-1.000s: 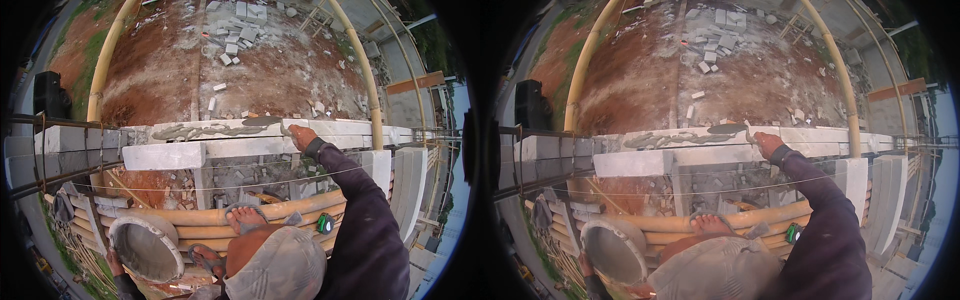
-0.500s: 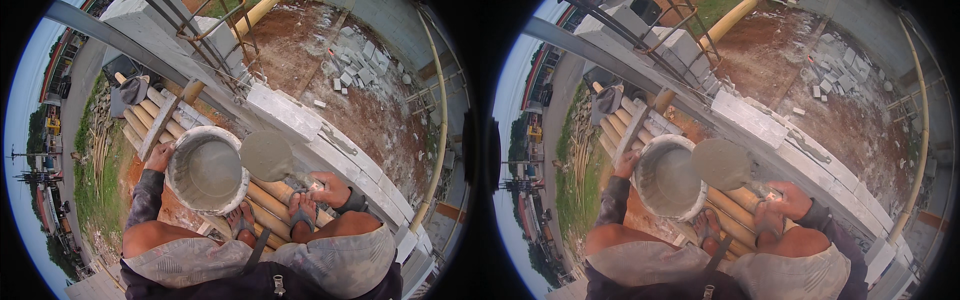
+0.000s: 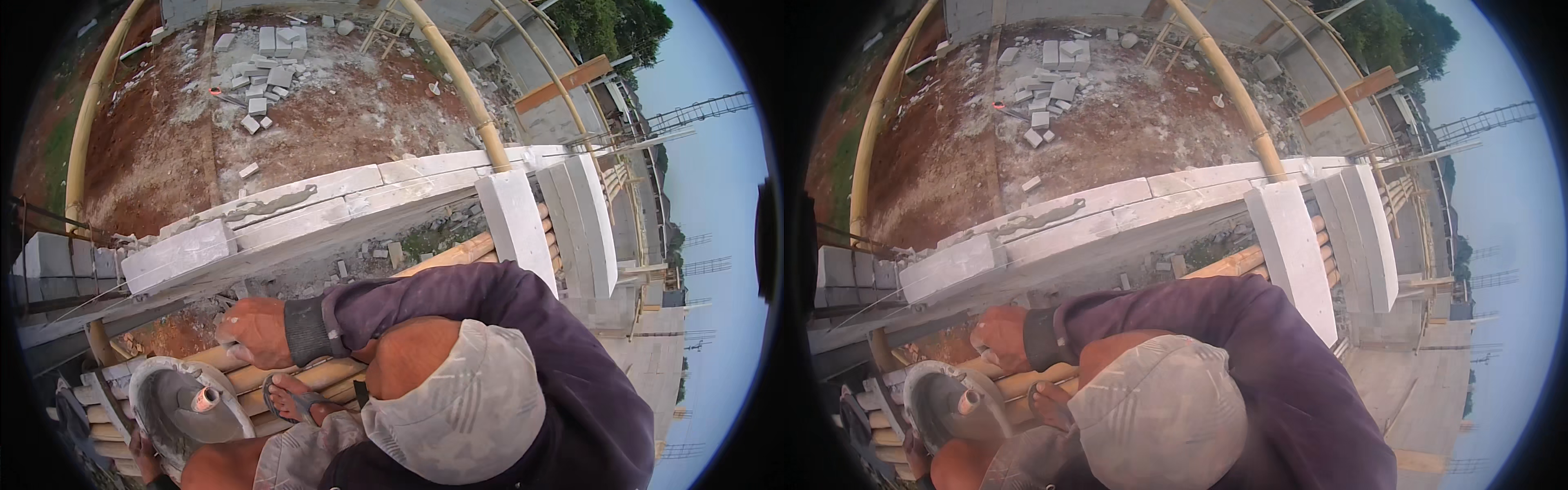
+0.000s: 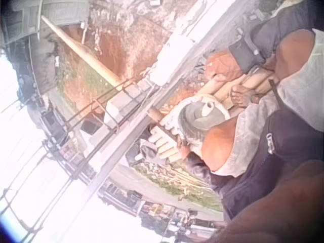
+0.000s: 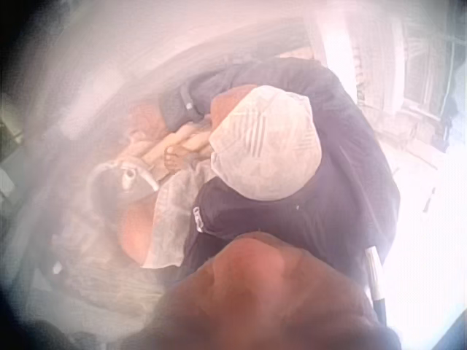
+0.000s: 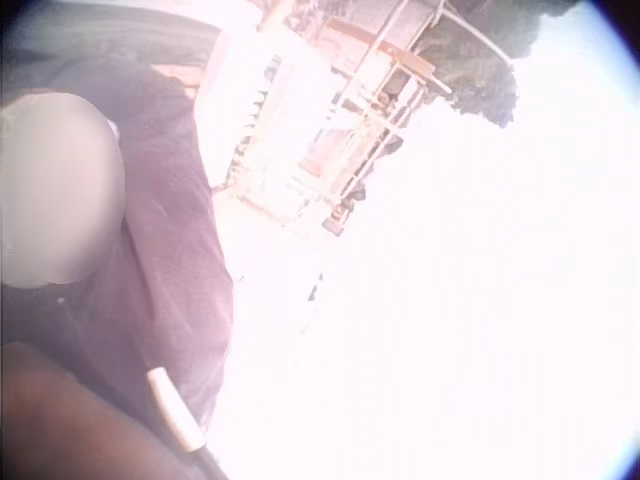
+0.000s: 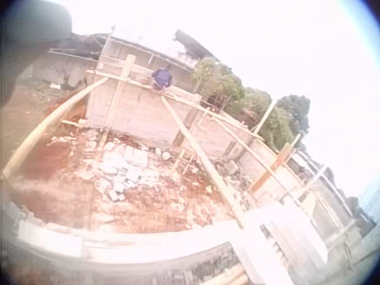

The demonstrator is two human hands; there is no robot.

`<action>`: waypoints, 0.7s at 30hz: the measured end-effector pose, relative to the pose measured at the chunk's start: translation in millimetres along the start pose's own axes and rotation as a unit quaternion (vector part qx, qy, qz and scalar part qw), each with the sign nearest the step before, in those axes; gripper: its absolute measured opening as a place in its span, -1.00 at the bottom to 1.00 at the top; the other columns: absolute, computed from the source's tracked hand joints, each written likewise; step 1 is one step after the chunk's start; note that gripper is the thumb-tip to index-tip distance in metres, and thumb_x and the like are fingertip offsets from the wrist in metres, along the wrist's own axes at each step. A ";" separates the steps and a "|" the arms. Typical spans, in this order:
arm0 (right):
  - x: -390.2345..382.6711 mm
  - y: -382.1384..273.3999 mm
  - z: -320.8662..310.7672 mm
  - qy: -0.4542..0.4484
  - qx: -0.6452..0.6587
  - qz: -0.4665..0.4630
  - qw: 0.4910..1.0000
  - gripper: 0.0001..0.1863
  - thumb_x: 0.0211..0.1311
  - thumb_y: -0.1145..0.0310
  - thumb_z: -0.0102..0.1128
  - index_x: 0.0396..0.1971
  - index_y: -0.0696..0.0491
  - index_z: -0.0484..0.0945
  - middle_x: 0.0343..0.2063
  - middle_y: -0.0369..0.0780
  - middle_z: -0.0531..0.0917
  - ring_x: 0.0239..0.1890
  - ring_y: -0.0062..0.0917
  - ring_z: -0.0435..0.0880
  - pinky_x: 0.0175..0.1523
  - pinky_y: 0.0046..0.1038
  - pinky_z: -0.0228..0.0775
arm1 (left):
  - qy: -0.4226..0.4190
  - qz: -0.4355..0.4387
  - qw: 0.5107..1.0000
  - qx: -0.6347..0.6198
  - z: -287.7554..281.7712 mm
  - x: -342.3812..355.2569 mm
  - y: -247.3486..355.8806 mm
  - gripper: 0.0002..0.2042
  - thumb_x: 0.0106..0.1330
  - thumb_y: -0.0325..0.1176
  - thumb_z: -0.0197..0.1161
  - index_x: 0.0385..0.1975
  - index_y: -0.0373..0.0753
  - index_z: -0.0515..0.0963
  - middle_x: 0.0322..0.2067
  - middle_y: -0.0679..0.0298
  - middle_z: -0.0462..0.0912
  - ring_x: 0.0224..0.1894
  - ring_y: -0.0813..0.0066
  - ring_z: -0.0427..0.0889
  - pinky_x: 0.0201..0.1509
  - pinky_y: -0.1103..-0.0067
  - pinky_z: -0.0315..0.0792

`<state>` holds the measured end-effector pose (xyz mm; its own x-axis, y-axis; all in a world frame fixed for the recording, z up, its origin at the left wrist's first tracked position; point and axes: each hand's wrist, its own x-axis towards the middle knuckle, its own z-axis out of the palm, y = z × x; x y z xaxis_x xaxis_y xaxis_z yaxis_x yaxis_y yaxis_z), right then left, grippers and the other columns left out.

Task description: The person applies mortar to white bricks using a trowel, places them on a bamboo scaffold, and taps them into alignment. The person measures the brickwork with a tape measure and continues laying additional bricks along a guide string.

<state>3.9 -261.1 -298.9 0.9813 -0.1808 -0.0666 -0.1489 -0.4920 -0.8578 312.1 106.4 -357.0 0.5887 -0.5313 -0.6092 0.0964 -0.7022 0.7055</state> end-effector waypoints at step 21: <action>-540.3 189.8 -141.8 0.383 -0.269 0.679 0.566 0.01 -0.14 -0.19 0.44 0.24 0.13 0.29 0.19 0.07 0.31 0.27 -0.13 0.31 0.26 -0.17 0.29 | -0.059 -0.048 0.974 0.215 116.9 122.9 124.1 -0.63 0.27 -0.20 0.19 -0.04 -0.34 0.54 -0.32 0.25 0.67 -0.34 0.42 0.67 -0.32 0.49 0.58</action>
<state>-571.9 -377.7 -353.4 -0.3916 -0.9182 -0.0601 -0.9200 0.3917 0.0120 302.5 -101.5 -386.6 0.4950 -0.4864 -0.7200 -0.2137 -0.8713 0.4418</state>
